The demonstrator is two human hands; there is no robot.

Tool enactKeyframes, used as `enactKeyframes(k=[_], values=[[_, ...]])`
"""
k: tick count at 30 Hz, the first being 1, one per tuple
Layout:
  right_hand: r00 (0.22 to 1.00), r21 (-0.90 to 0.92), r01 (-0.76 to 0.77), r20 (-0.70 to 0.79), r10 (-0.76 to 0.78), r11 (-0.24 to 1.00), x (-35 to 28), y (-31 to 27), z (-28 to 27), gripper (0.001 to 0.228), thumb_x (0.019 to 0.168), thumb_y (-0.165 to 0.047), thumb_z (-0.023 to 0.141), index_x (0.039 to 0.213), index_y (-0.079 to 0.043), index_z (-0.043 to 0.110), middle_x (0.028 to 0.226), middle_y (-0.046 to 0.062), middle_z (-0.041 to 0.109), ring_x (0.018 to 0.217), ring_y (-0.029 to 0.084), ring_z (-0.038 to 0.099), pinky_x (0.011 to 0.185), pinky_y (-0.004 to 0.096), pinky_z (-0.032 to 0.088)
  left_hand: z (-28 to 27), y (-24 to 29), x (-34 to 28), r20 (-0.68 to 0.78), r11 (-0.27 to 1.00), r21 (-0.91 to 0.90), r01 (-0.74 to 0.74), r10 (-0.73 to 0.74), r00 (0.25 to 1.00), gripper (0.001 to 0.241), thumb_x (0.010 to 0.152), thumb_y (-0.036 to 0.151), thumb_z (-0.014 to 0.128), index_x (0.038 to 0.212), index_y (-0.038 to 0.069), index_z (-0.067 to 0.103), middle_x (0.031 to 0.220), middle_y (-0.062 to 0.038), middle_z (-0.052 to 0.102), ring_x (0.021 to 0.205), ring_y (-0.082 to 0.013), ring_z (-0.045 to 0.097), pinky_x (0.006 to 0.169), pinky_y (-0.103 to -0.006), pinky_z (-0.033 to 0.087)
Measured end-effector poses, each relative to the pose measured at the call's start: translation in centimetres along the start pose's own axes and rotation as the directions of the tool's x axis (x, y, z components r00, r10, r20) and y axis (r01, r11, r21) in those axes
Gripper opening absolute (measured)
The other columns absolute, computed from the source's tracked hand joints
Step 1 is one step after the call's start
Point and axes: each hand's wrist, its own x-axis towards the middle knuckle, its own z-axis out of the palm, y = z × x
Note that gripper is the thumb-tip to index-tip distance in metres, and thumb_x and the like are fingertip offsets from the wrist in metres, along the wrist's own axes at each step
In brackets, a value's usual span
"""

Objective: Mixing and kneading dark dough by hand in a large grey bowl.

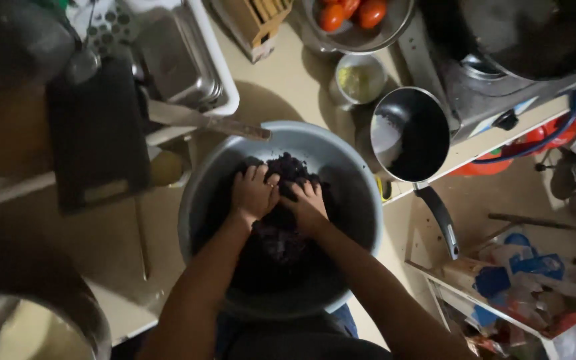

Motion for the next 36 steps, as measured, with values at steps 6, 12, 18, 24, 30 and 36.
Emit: enactKeyframes(k=[6, 12, 18, 24, 30, 36], values=[[0.994, -0.032, -0.099, 0.049, 0.100, 0.995, 1.3, -0.3, -2.4, 0.055, 0.085, -0.036, 0.077, 0.137, -0.023, 0.064, 0.151, 0.014, 0.049, 0.136, 0.044, 0.043, 0.108, 0.065, 0.038, -1.4, -0.4, 2.8, 0.055, 0.999, -0.018, 0.050, -0.049, 0.997, 0.030, 0.094, 0.039, 0.062, 0.112, 0.016, 0.072, 0.118, -0.014, 0.065, 0.107, -0.0383, 0.061, 0.081, -0.0557, 0.052], [0.978, 0.499, 0.132, 0.078, -0.196, 0.857, -0.3, 1.6, -13.7, 0.087, 0.064, -0.032, 0.085, 0.141, -0.004, 0.055, 0.142, 0.022, 0.054, 0.132, 0.040, 0.049, 0.110, 0.051, 0.039, -1.2, -5.1, 4.2, 0.390, 0.926, -0.368, 0.085, 0.070, 0.918, 0.034, 0.093, 0.040, 0.063, 0.108, 0.011, 0.074, 0.111, -0.019, 0.070, 0.104, -0.0397, 0.066, 0.090, -0.0487, 0.054], [0.678, 0.731, -0.617, 0.305, 0.669, 0.292, -1.2, 3.6, -6.1, 0.073, 0.090, -0.054, 0.071, 0.139, -0.002, 0.062, 0.125, 0.015, 0.072, 0.116, 0.028, 0.064, 0.100, 0.040, 0.049, 4.6, -7.4, 4.2, 0.289, 0.800, -0.593, 0.091, 0.106, 0.951, 0.039, 0.099, 0.040, 0.053, 0.113, 0.010, 0.074, 0.115, -0.019, 0.072, 0.111, -0.0393, 0.067, 0.096, -0.0462, 0.053], [0.682, 0.886, -0.295, 0.457, 0.571, -0.357, -0.2, 2.7, 1.6, 0.065, 0.095, -0.054, 0.065, 0.134, -0.002, 0.065, 0.125, 0.009, 0.071, 0.112, 0.024, 0.064, 0.099, 0.038, 0.050, 13.4, -6.3, 3.9, 0.620, 0.611, -0.589, 0.529, -0.077, 0.781, 0.056, 0.103, 0.055, 0.048, 0.125, 0.008, 0.070, 0.126, -0.016, 0.072, 0.121, -0.0288, 0.065, 0.101, -0.0412, 0.048], [0.815, 0.856, -0.328, 0.470, 0.339, -0.399, -4.0, -4.4, -4.6, 0.054, 0.097, -0.045, 0.064, 0.134, -0.007, 0.067, 0.136, 0.011, 0.067, 0.126, 0.026, 0.060, 0.111, 0.039, 0.044, -2.5, 1.3, 2.9, 0.718, 0.653, -0.585, 0.481, 0.141, 0.682, 0.057, 0.097, 0.054, 0.052, 0.126, 0.009, 0.072, 0.126, -0.014, 0.074, 0.119, -0.0227, 0.068, 0.103, -0.0382, 0.049], [0.980, 0.529, -0.122, -0.069, 0.186, 0.840, -7.1, -13.9, -10.0, 0.054, 0.100, -0.043, 0.061, 0.143, -0.011, 0.057, 0.162, 0.020, 0.035, 0.148, 0.044, 0.036, 0.121, 0.052, 0.033, -8.4, 0.1, -7.1, 0.352, 0.861, -0.396, -0.319, 0.463, 0.813, 0.069, 0.101, 0.054, 0.050, 0.149, 0.005, 0.049, 0.158, -0.020, 0.043, 0.145, -0.0393, 0.042, 0.119, -0.0501, 0.034]])
